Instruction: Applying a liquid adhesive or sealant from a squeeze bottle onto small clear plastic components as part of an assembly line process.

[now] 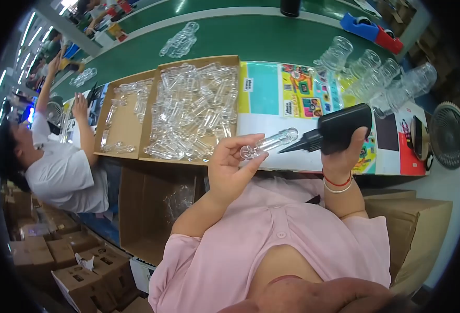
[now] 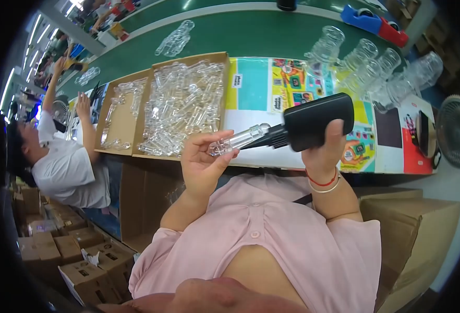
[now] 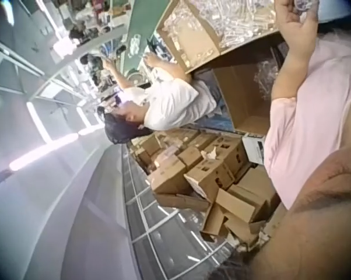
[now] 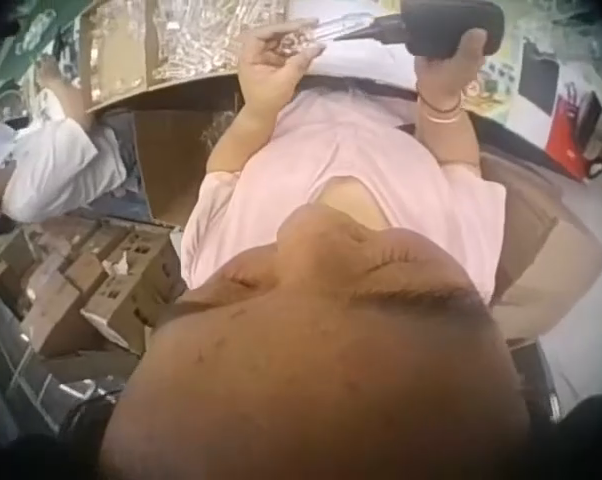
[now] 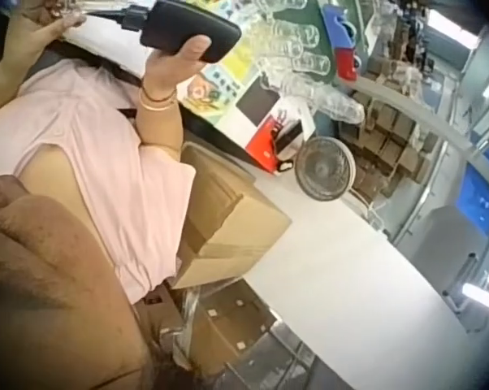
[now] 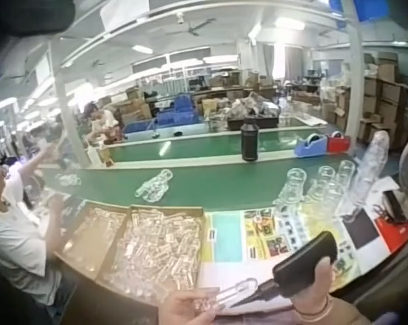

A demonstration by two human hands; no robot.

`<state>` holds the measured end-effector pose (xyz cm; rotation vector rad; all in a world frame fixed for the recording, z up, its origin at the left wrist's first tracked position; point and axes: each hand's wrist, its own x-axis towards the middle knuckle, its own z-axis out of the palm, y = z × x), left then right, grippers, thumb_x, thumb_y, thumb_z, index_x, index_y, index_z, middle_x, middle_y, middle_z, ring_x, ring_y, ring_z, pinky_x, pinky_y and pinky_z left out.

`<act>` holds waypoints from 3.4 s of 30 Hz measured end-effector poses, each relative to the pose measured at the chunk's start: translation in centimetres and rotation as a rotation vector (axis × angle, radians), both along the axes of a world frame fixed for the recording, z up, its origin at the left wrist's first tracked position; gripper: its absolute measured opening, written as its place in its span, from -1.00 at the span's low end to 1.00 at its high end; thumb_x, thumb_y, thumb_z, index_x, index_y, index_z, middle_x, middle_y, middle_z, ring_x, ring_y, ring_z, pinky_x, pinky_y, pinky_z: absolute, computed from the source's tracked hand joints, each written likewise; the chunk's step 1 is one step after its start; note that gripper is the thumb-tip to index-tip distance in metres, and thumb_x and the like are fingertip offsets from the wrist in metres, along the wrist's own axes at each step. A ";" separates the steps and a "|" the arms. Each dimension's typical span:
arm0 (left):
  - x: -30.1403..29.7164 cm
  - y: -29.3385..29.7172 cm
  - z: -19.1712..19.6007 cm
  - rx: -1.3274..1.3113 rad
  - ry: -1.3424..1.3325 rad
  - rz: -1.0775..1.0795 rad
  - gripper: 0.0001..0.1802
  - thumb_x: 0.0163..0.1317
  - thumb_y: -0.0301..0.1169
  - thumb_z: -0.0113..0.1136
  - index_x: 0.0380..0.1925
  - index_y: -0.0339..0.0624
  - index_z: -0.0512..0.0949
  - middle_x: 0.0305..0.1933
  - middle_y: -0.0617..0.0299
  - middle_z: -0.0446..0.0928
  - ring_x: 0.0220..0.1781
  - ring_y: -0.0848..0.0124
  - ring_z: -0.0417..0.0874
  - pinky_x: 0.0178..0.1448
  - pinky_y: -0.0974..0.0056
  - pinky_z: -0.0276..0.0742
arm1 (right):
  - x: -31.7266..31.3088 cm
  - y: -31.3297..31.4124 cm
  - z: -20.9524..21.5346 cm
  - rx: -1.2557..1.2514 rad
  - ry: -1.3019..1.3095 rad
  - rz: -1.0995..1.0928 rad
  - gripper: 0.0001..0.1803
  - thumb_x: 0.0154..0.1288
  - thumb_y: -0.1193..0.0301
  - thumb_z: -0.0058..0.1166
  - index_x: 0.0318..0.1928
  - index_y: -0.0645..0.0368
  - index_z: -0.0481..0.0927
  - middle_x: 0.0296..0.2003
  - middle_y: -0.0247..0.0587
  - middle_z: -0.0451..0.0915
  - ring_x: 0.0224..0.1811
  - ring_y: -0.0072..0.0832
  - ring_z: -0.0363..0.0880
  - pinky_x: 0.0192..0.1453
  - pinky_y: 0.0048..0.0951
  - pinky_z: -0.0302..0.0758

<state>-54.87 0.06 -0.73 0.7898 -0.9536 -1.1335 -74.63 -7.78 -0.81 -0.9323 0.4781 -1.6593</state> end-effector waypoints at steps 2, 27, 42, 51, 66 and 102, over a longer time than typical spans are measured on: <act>-0.5 0.1 -0.4 -0.106 -0.160 0.000 -0.61 0.00 -0.76 0.14 -0.15 -0.31 0.32 0.01 -0.13 0.42 0.07 0.28 0.47 0.11 0.29 0.42 | 0.0 1.2 0.9 -0.035 0.102 -0.054 -0.48 0.23 0.01 -0.09 -0.06 0.21 0.38 -0.28 -0.20 0.50 -0.27 -0.42 0.53 -0.22 -0.44 0.51; -1.8 1.7 -0.9 -0.288 -0.137 0.075 -0.57 -0.07 -0.77 0.20 -0.21 -0.23 0.31 0.02 -0.11 0.39 0.05 0.28 0.46 0.08 0.31 0.43 | -2.0 5.4 2.8 -0.513 0.737 -0.157 -0.57 0.07 0.23 0.18 -0.26 0.40 0.47 -0.35 -0.10 0.51 -0.41 -0.44 0.52 -0.34 -0.51 0.46; -0.8 1.6 -0.8 -0.328 -0.312 0.135 -0.54 -0.12 -0.78 0.22 -0.20 -0.20 0.35 -0.01 -0.08 0.41 0.05 0.25 0.46 0.09 0.28 0.42 | 0.4 4.6 3.8 -0.178 0.527 -0.114 -0.47 0.08 0.07 0.18 -0.18 0.29 0.41 -0.33 -0.29 0.46 -0.34 -0.57 0.43 -0.24 -0.56 0.40; -1.0 1.8 -1.2 -0.275 -0.289 0.111 -0.58 -0.12 -0.79 0.20 -0.23 -0.24 0.36 -0.03 -0.07 0.44 0.04 0.23 0.49 0.08 0.28 0.43 | 0.1 4.7 4.0 -0.098 0.481 -0.040 -0.50 0.07 0.14 0.20 -0.17 0.29 0.41 -0.33 -0.29 0.46 -0.34 -0.57 0.43 -0.25 -0.55 0.40; -0.1 1.5 -1.4 -0.256 -0.566 0.310 -0.62 -0.22 -0.72 0.26 -0.30 -0.25 0.50 -0.14 0.03 0.55 -0.11 0.28 0.57 -0.07 0.34 0.45 | -1.5 4.1 5.6 -0.747 1.030 -0.001 -0.67 -0.10 0.39 0.27 -0.30 0.26 0.48 -0.50 -0.18 0.52 -0.55 -0.30 0.50 -0.41 -0.45 0.45; 0.1 2.5 -1.5 -0.108 -0.155 0.116 -0.56 -0.01 -0.73 0.18 -0.12 -0.28 0.27 -0.06 -0.14 0.47 -0.04 0.26 0.55 0.06 0.27 0.47 | 1.0 4.2 4.4 -1.477 0.710 -0.211 -0.73 -0.11 0.54 0.03 -0.31 0.31 0.36 -0.57 -0.14 0.44 -0.66 -0.50 0.32 -0.64 -0.55 0.21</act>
